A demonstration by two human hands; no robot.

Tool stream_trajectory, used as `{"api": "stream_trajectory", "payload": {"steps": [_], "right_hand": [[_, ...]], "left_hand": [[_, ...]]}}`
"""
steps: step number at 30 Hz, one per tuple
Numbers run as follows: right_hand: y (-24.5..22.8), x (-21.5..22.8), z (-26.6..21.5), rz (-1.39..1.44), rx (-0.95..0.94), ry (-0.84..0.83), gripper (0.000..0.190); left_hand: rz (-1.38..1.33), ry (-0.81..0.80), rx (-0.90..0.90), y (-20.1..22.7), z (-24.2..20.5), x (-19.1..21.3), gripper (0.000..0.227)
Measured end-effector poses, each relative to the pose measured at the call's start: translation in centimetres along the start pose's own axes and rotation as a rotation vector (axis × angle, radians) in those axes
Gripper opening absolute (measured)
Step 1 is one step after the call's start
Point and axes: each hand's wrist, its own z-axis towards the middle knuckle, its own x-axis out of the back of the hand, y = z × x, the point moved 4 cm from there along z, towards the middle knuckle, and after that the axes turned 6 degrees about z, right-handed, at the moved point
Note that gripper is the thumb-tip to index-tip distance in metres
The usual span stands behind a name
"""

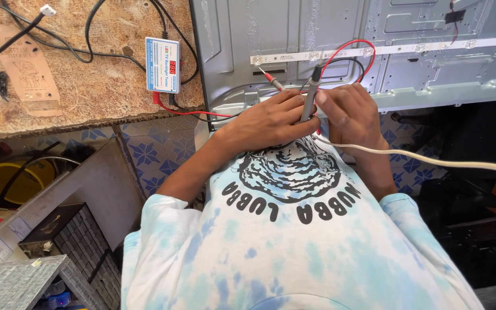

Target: The person uses a multimeter to test the electrical continuity of LED strips mounted on the back of a television. They systematically touch the probes to various points along the strips to check for power or faults.

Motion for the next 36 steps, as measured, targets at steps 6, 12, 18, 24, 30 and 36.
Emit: {"api": "stream_trajectory", "payload": {"steps": [6,12,18,24,30,36], "right_hand": [[-1.5,-0.1,1.3,-0.048,0.031,-0.067,0.033],[1.0,-0.3,-3.9,-0.079,0.027,0.293,0.028],[3.5,1.9,-3.9,0.099,-0.171,0.448,0.036],[2.3,0.3,0.6,0.197,-0.441,0.282,0.044],[3.1,-4.3,-1.8,0.66,-0.319,0.135,0.032],[-0.5,-3.9,1.2,1.05,-0.343,0.302,0.022]], "left_hand": [[0.006,-0.074,-0.016,0.2,-1.2,-1.2,0.016],[-0.003,-0.003,-0.007,0.3,-0.3,0.3,0.025],[-0.013,0.216,0.047,-1.1,-2.6,0.3,0.036],[-0.229,0.367,0.287,-2.1,-2.9,3.9,0.021],[-0.048,0.537,0.328,-2.0,-4.0,1.5,0.017],[0.059,0.639,0.304,-1.9,-4.8,-0.2,0.022]]}}
